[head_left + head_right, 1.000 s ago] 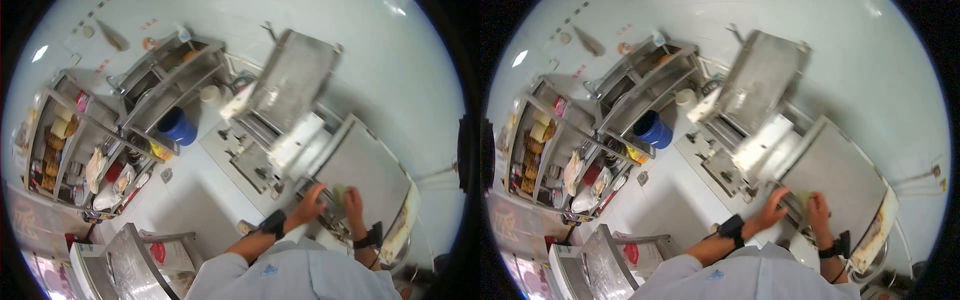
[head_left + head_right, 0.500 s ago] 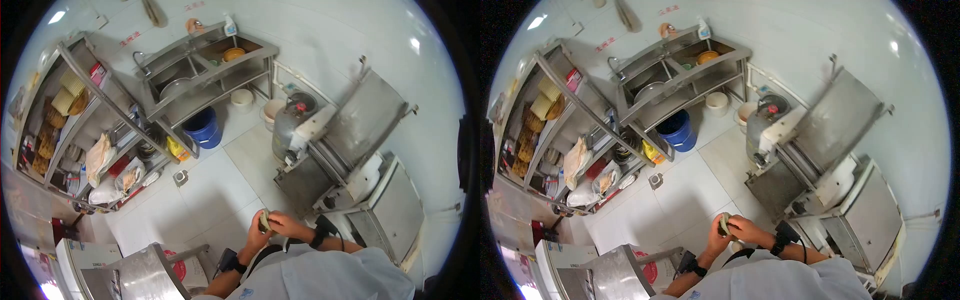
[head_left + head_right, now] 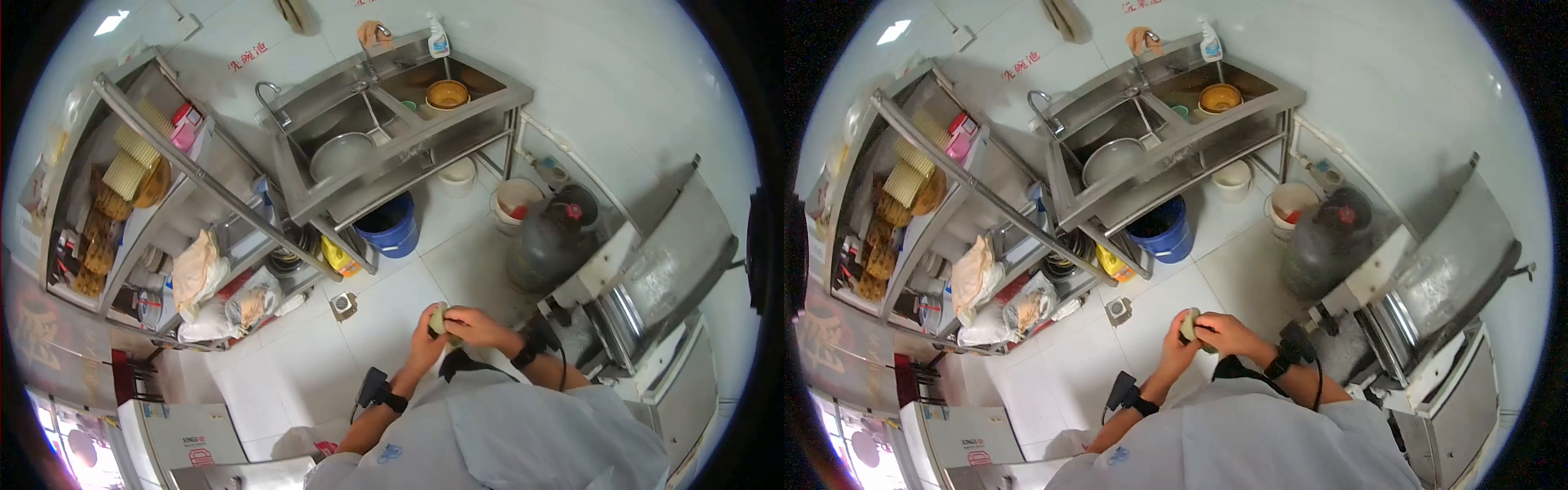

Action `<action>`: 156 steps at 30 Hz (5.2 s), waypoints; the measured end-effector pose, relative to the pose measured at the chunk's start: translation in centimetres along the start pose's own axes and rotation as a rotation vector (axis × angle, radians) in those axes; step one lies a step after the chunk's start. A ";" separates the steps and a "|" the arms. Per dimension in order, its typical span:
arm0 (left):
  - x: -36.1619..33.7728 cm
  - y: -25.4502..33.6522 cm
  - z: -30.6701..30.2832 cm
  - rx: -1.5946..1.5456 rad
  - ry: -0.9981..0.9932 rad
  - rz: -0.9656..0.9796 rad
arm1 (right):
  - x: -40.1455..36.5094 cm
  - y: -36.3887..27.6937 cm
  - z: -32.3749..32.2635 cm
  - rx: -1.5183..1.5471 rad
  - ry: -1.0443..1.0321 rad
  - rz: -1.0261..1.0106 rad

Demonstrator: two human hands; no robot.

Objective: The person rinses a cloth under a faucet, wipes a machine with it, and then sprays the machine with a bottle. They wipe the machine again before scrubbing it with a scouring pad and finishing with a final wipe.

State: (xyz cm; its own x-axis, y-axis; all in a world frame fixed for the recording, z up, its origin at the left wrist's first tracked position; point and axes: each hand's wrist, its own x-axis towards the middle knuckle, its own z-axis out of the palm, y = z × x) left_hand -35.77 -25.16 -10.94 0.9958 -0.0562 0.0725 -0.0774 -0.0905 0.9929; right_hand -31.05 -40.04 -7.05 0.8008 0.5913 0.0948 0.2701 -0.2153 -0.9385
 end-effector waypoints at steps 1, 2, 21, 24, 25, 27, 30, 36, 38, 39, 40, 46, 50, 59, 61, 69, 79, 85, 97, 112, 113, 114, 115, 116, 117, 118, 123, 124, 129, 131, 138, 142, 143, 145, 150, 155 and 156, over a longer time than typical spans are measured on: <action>1.9 0.2 -1.6 -0.104 0.082 -0.077 | 2.5 -0.1 -0.1 0.081 0.000 -0.013; 3.8 0.4 -3.5 -0.094 0.074 -0.088 | 5.1 0.0 -0.3 0.155 0.002 -0.028; 35.0 -7.5 -28.9 1.331 0.367 0.345 | 35.4 7.3 -16.8 0.235 0.420 0.350; 38.4 -7.6 -26.8 1.333 0.075 0.422 | 34.6 10.0 -18.6 0.253 0.507 0.460; 39.7 -7.2 -25.9 1.316 -0.031 0.454 | 34.3 11.2 -19.2 0.258 0.527 0.488; 42.7 -6.6 -23.0 1.294 -0.174 0.564 | 33.5 13.8 -20.7 0.299 0.543 0.518; 48.7 -6.4 -16.8 1.253 -0.398 0.833 | 33.1 16.1 -23.6 0.341 0.563 0.548; 58.3 -7.8 -2.1 1.578 -0.688 1.223 | 30.1 18.4 -28.9 0.316 0.597 0.511; 58.3 -8.6 -1.2 1.798 -0.718 1.379 | 28.1 19.4 -29.9 0.400 0.683 0.573; 57.9 -9.2 -2.5 1.865 -0.956 1.313 | 27.1 19.9 -30.1 0.414 0.697 0.571; 57.4 -9.6 -4.0 1.924 -1.195 1.238 | 26.3 20.2 -30.2 0.431 0.704 0.579; 49.6 -9.8 -17.7 0.931 -1.030 0.259 | 23.2 22.5 -28.0 0.384 0.726 0.672; 41.1 -9.1 -28.2 0.674 -0.655 -0.390 | 23.6 21.1 -25.2 0.361 0.694 0.645; 30.0 -8.3 -41.5 1.739 -0.861 0.424 | 24.0 20.5 -19.3 0.297 0.390 0.744; 29.1 -6.6 -41.6 1.538 -0.681 0.113 | 23.7 19.5 -18.4 0.298 0.373 0.738; 28.5 -7.0 -39.3 1.219 0.467 0.239 | 22.3 17.4 -17.2 0.264 0.517 0.751; 39.2 -7.6 -26.2 1.182 0.385 -0.003 | 20.5 15.6 -17.6 0.208 0.643 0.666; 47.4 -6.9 -12.8 1.158 0.086 0.337 | 19.9 16.1 -19.9 0.346 0.710 0.677; 68.0 -5.2 13.2 1.094 -0.361 0.712 | 15.5 22.8 -27.7 0.557 1.131 0.712; 64.2 -4.4 4.6 1.281 -0.853 0.748 | 18.2 25.4 -33.9 0.569 1.057 0.614; 65.4 -3.8 7.0 1.244 -0.888 0.891 | 18.6 25.0 -34.6 0.532 1.032 0.593; 66.9 -3.6 9.4 1.292 -0.922 0.951 | 18.7 24.9 -34.8 0.498 1.009 0.576; 68.7 -3.4 12.6 1.335 -0.953 1.010 | 18.5 25.4 -34.7 0.470 1.038 0.575; 71.9 -3.0 17.9 1.402 -0.961 1.129 | 17.5 25.9 -34.5 0.484 1.048 0.582; 73.7 -2.8 20.5 1.444 -0.973 1.201 | 16.6 26.1 -34.3 0.491 1.148 0.603; 75.1 -2.9 22.4 1.485 -0.987 1.278 | 15.6 26.2 -34.0 0.499 1.253 0.624; 78.1 -3.8 26.5 1.435 -0.988 1.415 | 11.8 26.3 -32.8 0.539 1.342 0.658; 77.6 -3.8 26.1 1.433 -0.995 1.415 | 11.7 25.7 -32.8 0.534 1.345 0.679; 70.5 -3.3 13.5 1.461 -1.343 1.065 | 12.0 25.6 -32.3 0.478 1.304 0.642; 66.7 -2.6 8.5 1.536 -1.405 0.975 | 12.3 25.6 -32.2 0.458 1.231 0.649; 68.5 -1.8 10.5 1.599 -1.561 1.192 | 12.4 24.0 -34.3 0.365 1.188 0.723; 75.1 -1.2 22.1 1.696 -1.401 1.274 | 9.5 24.2 -33.6 0.352 1.362 0.691; 76.5 -1.3 24.2 1.658 -1.312 1.333 | 8.9 23.3 -33.6 0.346 1.419 0.727; 79.0 -2.1 27.7 1.611 -1.225 1.404 | 6.4 24.5 -31.4 0.332 1.469 0.757; 81.8 -4.1 32.2 1.539 -0.877 1.485 | 3.6 25.2 -27.0 0.409 1.576 0.832; 79.5 -3.5 26.8 1.514 -0.991 1.361 | 6.2 23.7 -27.5 0.398 1.454 0.928; 78.5 -3.3 24.7 1.442 -1.089 1.281 | 6.7 23.8 -27.8 0.398 1.433 0.924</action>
State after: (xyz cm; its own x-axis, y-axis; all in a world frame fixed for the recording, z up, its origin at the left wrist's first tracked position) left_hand 41.46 -53.82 -10.86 0.0329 -0.9899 -0.1380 -0.9572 0.0085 -0.2891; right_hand -4.43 -62.83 -19.47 0.4595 -0.7446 -0.4842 -0.4673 0.2610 -0.8447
